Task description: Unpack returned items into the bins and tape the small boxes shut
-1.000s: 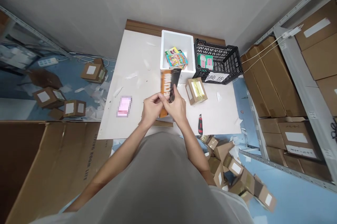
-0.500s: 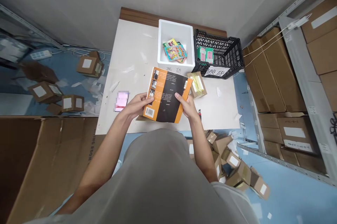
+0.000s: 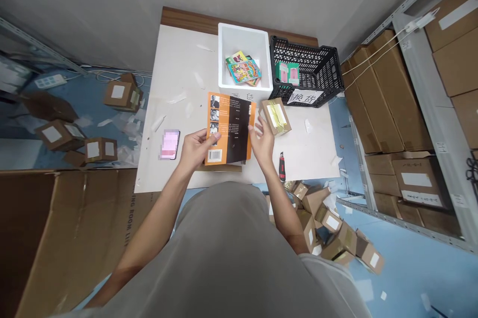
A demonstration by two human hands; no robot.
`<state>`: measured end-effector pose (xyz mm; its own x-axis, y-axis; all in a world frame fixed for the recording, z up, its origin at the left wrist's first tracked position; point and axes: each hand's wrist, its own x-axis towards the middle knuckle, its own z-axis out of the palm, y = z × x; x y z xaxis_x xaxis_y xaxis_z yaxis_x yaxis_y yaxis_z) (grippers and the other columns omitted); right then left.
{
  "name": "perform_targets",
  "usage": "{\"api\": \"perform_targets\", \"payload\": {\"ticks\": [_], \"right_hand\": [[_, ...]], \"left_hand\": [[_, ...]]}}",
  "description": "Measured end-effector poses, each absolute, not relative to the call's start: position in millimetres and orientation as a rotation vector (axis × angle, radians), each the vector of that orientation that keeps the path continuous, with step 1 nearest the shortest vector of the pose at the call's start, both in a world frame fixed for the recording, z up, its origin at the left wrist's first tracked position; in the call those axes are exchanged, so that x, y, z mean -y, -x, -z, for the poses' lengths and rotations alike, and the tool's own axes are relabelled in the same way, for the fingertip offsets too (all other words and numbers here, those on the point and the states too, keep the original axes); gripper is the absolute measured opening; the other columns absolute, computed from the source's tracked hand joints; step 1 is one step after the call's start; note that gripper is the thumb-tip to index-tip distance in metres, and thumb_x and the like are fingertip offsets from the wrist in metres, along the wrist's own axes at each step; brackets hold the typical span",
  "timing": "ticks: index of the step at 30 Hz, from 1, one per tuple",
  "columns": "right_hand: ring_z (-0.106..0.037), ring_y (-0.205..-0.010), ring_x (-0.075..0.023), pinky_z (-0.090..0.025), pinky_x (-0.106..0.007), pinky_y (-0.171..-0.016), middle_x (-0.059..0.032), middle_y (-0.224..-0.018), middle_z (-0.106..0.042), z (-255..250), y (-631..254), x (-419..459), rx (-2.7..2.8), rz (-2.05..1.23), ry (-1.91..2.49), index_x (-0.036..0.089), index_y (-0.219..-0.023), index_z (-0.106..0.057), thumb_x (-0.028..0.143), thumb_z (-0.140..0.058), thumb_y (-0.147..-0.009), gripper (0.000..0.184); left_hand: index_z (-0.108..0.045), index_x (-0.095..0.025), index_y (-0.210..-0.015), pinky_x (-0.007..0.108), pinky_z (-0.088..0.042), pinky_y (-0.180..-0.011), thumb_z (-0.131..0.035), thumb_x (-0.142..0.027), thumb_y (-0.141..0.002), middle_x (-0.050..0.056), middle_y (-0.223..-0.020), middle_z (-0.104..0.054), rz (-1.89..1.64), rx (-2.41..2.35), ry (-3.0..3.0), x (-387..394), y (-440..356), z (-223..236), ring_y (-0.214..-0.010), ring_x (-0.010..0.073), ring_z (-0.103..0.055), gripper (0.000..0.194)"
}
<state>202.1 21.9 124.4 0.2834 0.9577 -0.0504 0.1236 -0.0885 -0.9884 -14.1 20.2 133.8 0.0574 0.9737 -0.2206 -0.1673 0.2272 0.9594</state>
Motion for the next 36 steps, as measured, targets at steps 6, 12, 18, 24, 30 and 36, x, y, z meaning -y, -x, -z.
{"api": "perform_targets", "payload": {"ticks": [6, 12, 18, 24, 30, 36], "right_hand": [[-0.079, -0.133, -0.0337, -0.067, -0.048, -0.113, -0.0092, -0.136, -0.084, -130.3, -168.2, -6.2, 1.232, -1.131, 1.435, 0.024, -0.144, -0.078, 0.075, -0.087, -0.089, 0.075], [-0.083, -0.11, -0.0307, -0.069, -0.046, -0.102, -0.0101, -0.117, -0.087, -130.8, -197.9, -14.6, 1.218, -1.106, 1.333, 0.019, -0.123, -0.083, 0.077, -0.072, -0.098, 0.064], [-0.082, -0.124, -0.0336, -0.07, -0.051, -0.109, -0.0119, -0.132, -0.086, -134.9, -222.6, -3.7, 0.995, -1.335, 1.32, 0.023, -0.135, -0.079, 0.084, -0.083, -0.086, 0.078], [-0.082, -0.126, -0.0329, -0.07, -0.052, -0.111, -0.0114, -0.138, -0.085, -125.9, -219.2, 0.1, 1.016, -1.376, 1.282, 0.025, -0.14, -0.078, 0.083, -0.083, -0.089, 0.078], [-0.081, -0.126, -0.0335, -0.066, -0.054, -0.115, -0.0076, -0.126, -0.088, -135.9, -226.3, -10.4, 1.126, -1.301, 1.256, 0.025, -0.128, -0.085, 0.075, -0.087, -0.09, 0.063], [-0.072, -0.146, -0.0373, -0.054, -0.063, -0.128, -0.0065, -0.126, -0.088, -151.0, -241.0, -13.4, 1.305, -1.23, 1.2, 0.032, -0.097, -0.092, 0.077, -0.095, -0.083, 0.047]], "left_hand": [[-0.091, -0.018, -0.108, 0.031, -0.064, -0.086, -0.085, -0.061, -0.091, 0.005, -0.084, -0.084, -1.046, -1.328, -1.274, 1.2, -20.5, -129.0, -0.095, 0.0286, -0.082, 0.046], [-0.084, -0.022, -0.138, 0.052, -0.056, -0.126, -0.092, -0.072, -0.082, 0.017, -0.166, -0.067, -0.967, -1.008, -1.27, -4.5, -9.9, -116.3, -0.156, 0.0391, -0.063, 0.076], [-0.082, -0.019, -0.137, 0.055, -0.061, -0.121, -0.106, -0.066, -0.067, 0.021, -0.152, -0.076, -1.077, -1.221, -0.961, -26.9, 40.7, -117.4, -0.141, 0.04, -0.074, 0.088], [-0.088, -0.019, -0.101, 0.041, -0.071, -0.09, -0.111, -0.059, -0.06, 0.014, -0.107, -0.088, -1.039, -1.162, -0.902, -23.4, 48.1, -133.6, -0.097, 0.03, -0.084, 0.062], [-0.084, -0.02, -0.095, 0.043, -0.07, -0.094, -0.109, -0.061, -0.061, 0.011, -0.102, -0.088, -1.138, -1.204, -1.016, -29.8, 48.2, -133.5, -0.095, 0.0278, -0.083, 0.059], [-0.083, -0.027, -0.088, 0.062, -0.053, -0.129, -0.091, -0.061, -0.09, 0.007, -0.112, -0.089, -1.285, -1.197, -1.42, -27.3, 61.4, -154.6, -0.135, 0.035, -0.077, 0.036]]}}
